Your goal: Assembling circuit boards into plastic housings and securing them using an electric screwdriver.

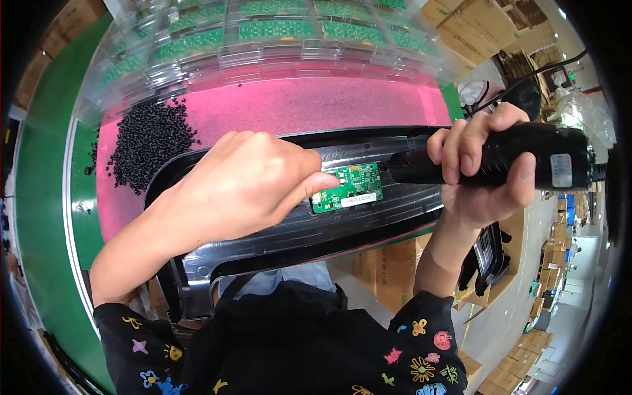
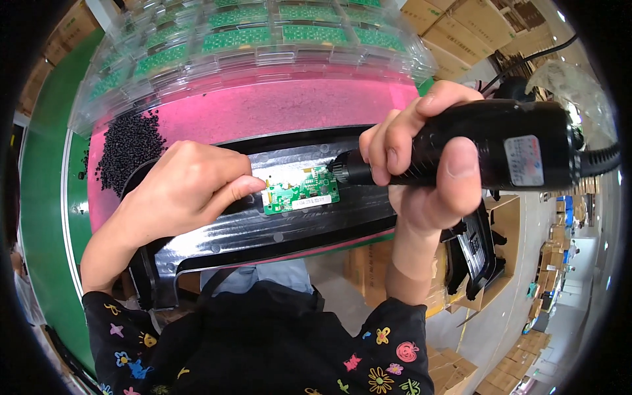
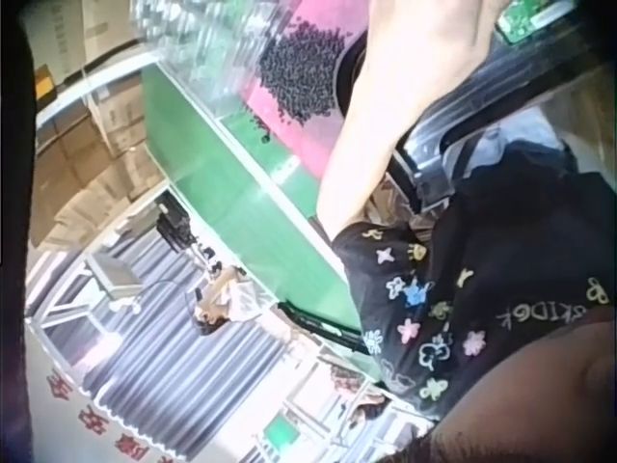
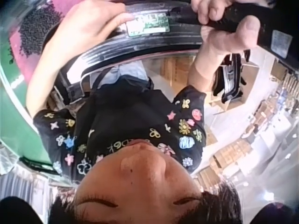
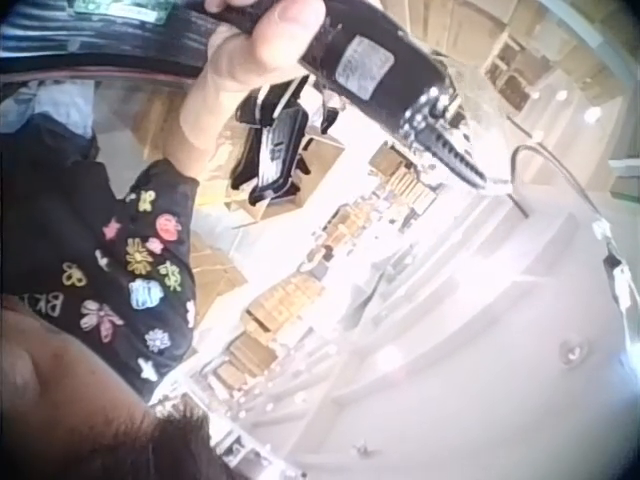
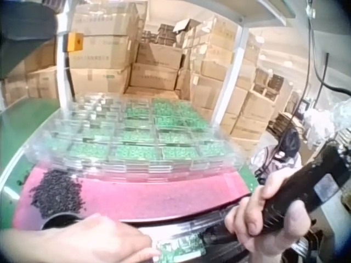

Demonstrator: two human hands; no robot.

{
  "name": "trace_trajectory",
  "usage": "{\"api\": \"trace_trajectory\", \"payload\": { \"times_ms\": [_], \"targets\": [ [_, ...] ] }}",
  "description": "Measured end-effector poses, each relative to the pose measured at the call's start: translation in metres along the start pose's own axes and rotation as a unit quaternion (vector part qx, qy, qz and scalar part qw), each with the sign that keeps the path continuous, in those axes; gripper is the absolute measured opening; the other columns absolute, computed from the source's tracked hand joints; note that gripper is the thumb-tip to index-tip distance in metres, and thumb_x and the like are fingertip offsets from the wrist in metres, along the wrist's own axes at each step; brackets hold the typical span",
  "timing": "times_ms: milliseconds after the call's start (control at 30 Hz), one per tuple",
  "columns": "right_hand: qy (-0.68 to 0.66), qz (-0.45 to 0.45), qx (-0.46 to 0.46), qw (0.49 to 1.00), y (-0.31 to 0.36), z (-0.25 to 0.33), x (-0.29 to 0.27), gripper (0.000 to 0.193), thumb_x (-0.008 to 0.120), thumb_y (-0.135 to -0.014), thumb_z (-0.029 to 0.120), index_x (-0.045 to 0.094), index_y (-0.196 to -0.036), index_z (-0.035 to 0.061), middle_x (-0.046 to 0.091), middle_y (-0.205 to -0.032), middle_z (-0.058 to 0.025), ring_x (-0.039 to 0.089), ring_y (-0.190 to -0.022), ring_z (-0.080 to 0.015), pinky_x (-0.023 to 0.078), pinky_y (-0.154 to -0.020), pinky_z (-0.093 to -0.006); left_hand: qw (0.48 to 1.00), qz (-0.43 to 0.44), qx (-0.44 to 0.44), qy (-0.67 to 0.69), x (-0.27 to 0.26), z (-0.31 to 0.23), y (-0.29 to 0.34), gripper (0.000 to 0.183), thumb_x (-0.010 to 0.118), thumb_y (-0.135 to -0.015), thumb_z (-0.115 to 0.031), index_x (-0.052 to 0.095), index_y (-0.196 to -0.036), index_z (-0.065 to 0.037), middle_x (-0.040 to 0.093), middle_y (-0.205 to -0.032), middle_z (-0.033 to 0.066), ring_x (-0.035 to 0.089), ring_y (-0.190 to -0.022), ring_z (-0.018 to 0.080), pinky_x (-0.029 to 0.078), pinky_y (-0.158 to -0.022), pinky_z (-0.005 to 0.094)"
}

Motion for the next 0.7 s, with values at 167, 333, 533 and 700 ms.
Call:
{"api": "trace_trajectory", "payload": {
  "times_ms": [167,333,533,700],
  "targets": [
    [-0.005,-0.021,-0.001,1.000,0.000,-0.008,-0.008,0.039,0.055,-0.088,0.035,0.046,-0.108,0.0027,0.050,-0.060,-0.0081,0.045,-0.044,-0.0165,0.042,-0.049,-0.0325,0.999,-0.004,0.031,-0.023,0.002,-0.008,0.000,0.021,0.062,-0.088,-0.019,0.054,-0.080,-0.002,0.058,-0.078,0.0111,0.058,-0.075,0.0314,0.045,-0.061,0.0418],
    [-0.002,-0.001,0.006,1.000,0.001,-0.010,-0.007,0.037,0.055,-0.089,0.033,0.046,-0.108,0.0030,0.050,-0.060,-0.0084,0.045,-0.044,-0.0167,0.042,-0.050,-0.0327,0.992,0.079,0.096,0.008,0.018,-0.009,0.003,0.017,0.065,-0.084,-0.018,0.057,-0.089,-0.004,0.063,-0.093,0.0086,0.058,-0.082,0.0280,0.049,-0.068,0.0394],
    [0.028,-0.019,0.033,0.999,0.000,-0.020,-0.004,0.045,0.055,-0.088,0.047,0.049,-0.103,0.0057,0.045,-0.060,-0.0020,0.040,-0.044,-0.0124,0.037,-0.050,-0.0300,0.990,0.137,0.029,-0.009,0.023,-0.002,0.006,0.023,0.065,-0.083,-0.016,0.062,-0.103,-0.004,0.068,-0.098,0.0090,0.063,-0.087,0.0273,0.052,-0.072,0.0390],
    [0.016,0.015,0.050,0.999,-0.002,-0.025,0.000,0.045,0.056,-0.087,0.047,0.048,-0.103,0.0059,0.044,-0.060,-0.0005,0.038,-0.043,-0.0106,0.035,-0.049,-0.0281,0.987,0.158,-0.033,-0.006,0.025,0.002,0.008,0.032,0.066,-0.081,-0.012,0.063,-0.113,-0.004,0.070,-0.095,0.0119,0.068,-0.088,0.0289,0.053,-0.070,0.0400]
  ]
}}
Point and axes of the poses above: each hand's wrist, its own y-axis away from the middle knuckle, its own x-axis out of the palm, z = x × y, the point moved 8 cm from there along -y, towards the middle knuckle
